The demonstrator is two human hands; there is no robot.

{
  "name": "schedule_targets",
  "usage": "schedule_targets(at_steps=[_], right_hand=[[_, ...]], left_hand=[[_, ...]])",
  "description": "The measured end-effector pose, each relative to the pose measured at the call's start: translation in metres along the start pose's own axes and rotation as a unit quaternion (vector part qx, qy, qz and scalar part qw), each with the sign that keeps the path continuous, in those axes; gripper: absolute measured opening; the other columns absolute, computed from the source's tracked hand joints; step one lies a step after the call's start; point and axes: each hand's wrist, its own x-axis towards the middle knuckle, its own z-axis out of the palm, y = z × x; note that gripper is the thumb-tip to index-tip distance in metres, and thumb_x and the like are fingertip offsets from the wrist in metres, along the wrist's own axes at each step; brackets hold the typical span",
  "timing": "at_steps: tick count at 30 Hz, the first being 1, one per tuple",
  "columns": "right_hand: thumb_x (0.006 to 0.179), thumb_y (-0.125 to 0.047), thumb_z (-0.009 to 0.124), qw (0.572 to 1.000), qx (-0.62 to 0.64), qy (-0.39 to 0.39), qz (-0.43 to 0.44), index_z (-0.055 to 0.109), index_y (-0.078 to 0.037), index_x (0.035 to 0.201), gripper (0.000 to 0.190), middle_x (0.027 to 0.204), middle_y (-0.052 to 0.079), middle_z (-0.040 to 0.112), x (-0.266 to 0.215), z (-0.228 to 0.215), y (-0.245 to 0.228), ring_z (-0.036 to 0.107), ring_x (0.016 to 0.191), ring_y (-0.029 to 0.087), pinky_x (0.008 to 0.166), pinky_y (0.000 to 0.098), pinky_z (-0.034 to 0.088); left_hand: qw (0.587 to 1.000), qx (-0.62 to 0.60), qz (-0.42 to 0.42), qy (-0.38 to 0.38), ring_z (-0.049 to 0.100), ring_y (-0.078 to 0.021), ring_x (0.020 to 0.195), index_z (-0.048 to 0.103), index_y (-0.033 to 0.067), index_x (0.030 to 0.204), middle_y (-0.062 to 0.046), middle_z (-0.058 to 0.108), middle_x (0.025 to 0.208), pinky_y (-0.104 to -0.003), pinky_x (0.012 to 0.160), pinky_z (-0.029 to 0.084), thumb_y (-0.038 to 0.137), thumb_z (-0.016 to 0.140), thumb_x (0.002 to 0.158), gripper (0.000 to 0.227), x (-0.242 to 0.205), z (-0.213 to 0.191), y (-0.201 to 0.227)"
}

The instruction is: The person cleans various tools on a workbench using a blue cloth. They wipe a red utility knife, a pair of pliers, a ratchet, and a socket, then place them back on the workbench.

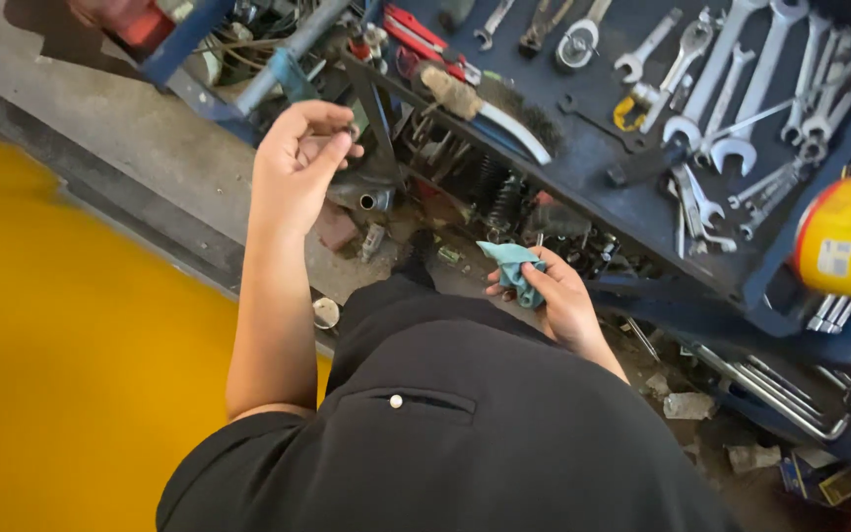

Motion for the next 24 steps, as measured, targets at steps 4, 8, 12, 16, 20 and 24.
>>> schedule_targets(at_steps=[4,8,12,16,20,24], right_hand=[[0.108,-0.013,0.049,1.0,0.005,-0.007,-0.008,0.058,0.0,0.118,0.018,0.107,0.019,0.073,0.031,0.007,-0.017,0.072,0.1,0.029,0.084,0.0386,0.055],[0.104,-0.012,0.055,1.0,0.005,-0.009,-0.016,0.059,-0.001,0.119,0.019,0.104,0.018,0.073,0.053,0.007,-0.044,0.072,0.097,0.027,0.086,0.0401,0.058],[0.1,-0.015,0.059,1.0,0.011,0.003,0.02,0.059,-0.001,0.115,0.02,0.102,0.017,0.073,0.065,-0.01,-0.064,0.072,0.095,0.027,0.086,0.0413,0.059],[0.098,-0.018,0.065,0.998,-0.019,-0.037,0.046,0.062,0.002,0.11,0.023,0.1,0.017,0.072,0.075,-0.022,-0.068,0.07,0.095,0.026,0.086,0.0404,0.055],[0.094,-0.017,0.068,0.995,-0.061,-0.057,0.061,0.063,0.002,0.107,0.023,0.102,0.016,0.07,0.083,-0.024,-0.065,0.067,0.1,0.025,0.092,0.0387,0.049],[0.096,-0.017,0.068,0.996,-0.038,-0.051,0.063,0.062,0.001,0.105,0.022,0.105,0.017,0.069,0.087,-0.03,-0.058,0.065,0.101,0.025,0.092,0.0386,0.047]], left_hand=[[0.998,-0.005,0.057,-0.006,0.07,-0.0117,0.096,0.062,0.0039,0.123,-0.002,0.067,0.11,-0.025,0.085,0.056,-0.003,0.063,0.105,0.019,0.045,-0.018,0.002],[0.994,0.104,0.031,0.004,0.069,-0.0099,0.094,0.063,0.0022,0.119,0.0,0.068,0.103,-0.024,0.082,0.054,-0.003,0.061,0.105,0.015,0.09,-0.032,0.021],[0.97,0.223,0.091,-0.045,0.069,-0.0132,0.096,0.066,0.0024,0.115,-0.003,0.066,0.108,-0.026,0.081,0.055,-0.006,0.064,0.101,0.017,0.14,-0.037,0.051],[0.883,0.402,0.164,-0.177,0.069,-0.0267,0.098,0.066,0.0031,0.111,-0.011,0.069,0.104,-0.038,0.083,0.055,0.002,0.072,0.095,0.017,0.195,-0.037,0.065],[0.782,0.501,0.185,-0.322,0.068,-0.0322,0.093,0.073,0.0068,0.098,-0.011,0.072,0.096,-0.045,0.077,0.052,0.01,0.076,0.087,0.012,0.248,-0.02,0.055],[0.719,0.563,0.171,-0.369,0.069,-0.0296,0.086,0.076,0.0116,0.087,-0.007,0.074,0.084,-0.045,0.069,0.052,0.015,0.079,0.079,0.009,0.284,-0.001,0.035]])
